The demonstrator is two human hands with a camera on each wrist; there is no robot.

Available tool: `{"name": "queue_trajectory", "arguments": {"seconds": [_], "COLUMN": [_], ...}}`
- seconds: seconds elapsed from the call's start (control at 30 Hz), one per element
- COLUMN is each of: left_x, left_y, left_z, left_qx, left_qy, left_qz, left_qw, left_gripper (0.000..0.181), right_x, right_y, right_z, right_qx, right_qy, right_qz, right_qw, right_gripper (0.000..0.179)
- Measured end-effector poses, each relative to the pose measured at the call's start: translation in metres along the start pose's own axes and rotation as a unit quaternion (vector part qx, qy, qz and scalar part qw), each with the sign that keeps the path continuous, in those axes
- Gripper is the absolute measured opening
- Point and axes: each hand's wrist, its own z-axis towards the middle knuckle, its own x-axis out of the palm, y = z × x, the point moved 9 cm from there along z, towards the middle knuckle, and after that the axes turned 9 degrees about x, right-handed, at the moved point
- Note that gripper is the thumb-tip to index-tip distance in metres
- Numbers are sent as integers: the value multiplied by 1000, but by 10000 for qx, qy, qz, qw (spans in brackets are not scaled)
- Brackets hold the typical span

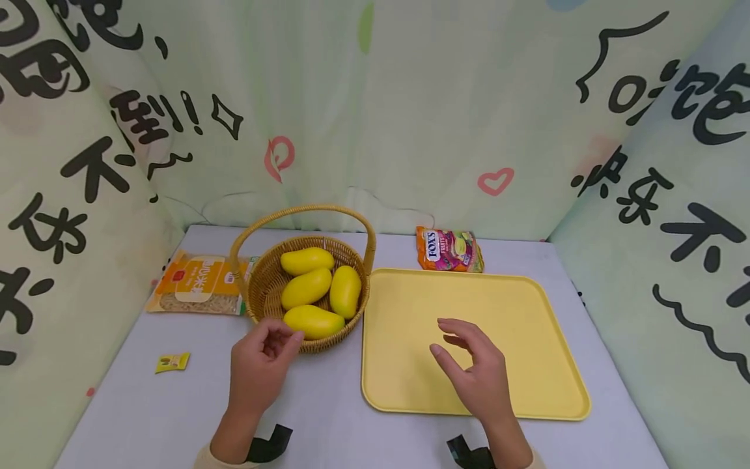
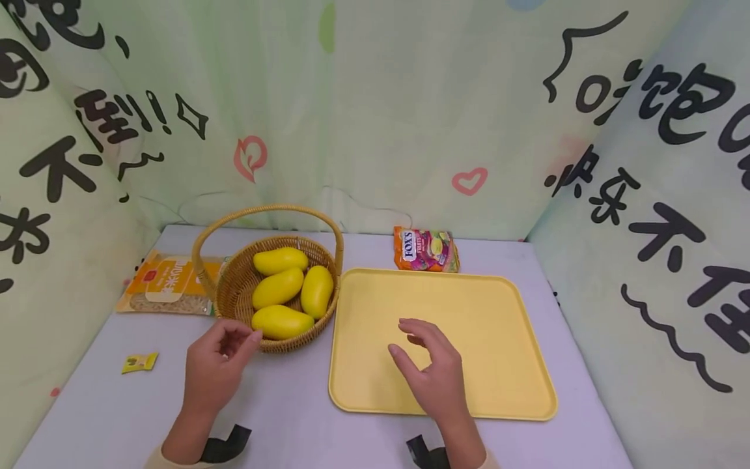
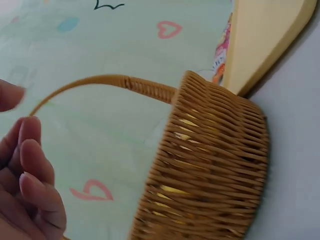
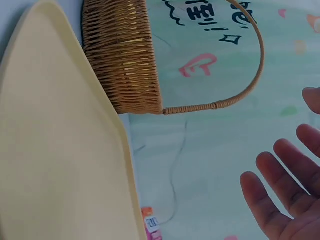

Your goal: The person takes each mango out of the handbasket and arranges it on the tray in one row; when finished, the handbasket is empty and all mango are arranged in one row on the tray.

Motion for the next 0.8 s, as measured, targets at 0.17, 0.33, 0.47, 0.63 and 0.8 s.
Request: {"name": "queue_trajectory", "arguments": {"seconds": [0.17, 0.33, 0.47, 0.63, 0.8], "left_x": [-11, -15, -13, -6, 2], "left_y": [28, 51, 71, 96, 110], "left_z": [-19, -30, -37, -48, -53], "left_qx": [-793, -1471, -2291, -3293, -3641], "left_qy": [-564, -721, -670, -777, -800], "left_qz": [-242, -735, -1332, -2117, -2657], "left_qw": [9950, 9838, 9619, 9169, 8890], "left_gripper": [17, 29, 41, 61, 83], "right_x": [-1, -3, -2, 2, 7], "right_y": [-14, -36, -52, -57, -58], "right_z": [-15, -31, -46, -57, -59], "right_qx": [299, 1143, 2073, 2282, 2227], "right_qy": [187, 341, 248, 209, 354], "right_qz": [755, 1438, 1923, 2239, 2338], "right_qw": [9965, 9824, 9589, 9473, 9458], "right_gripper": [44, 38, 33, 33, 34]}}
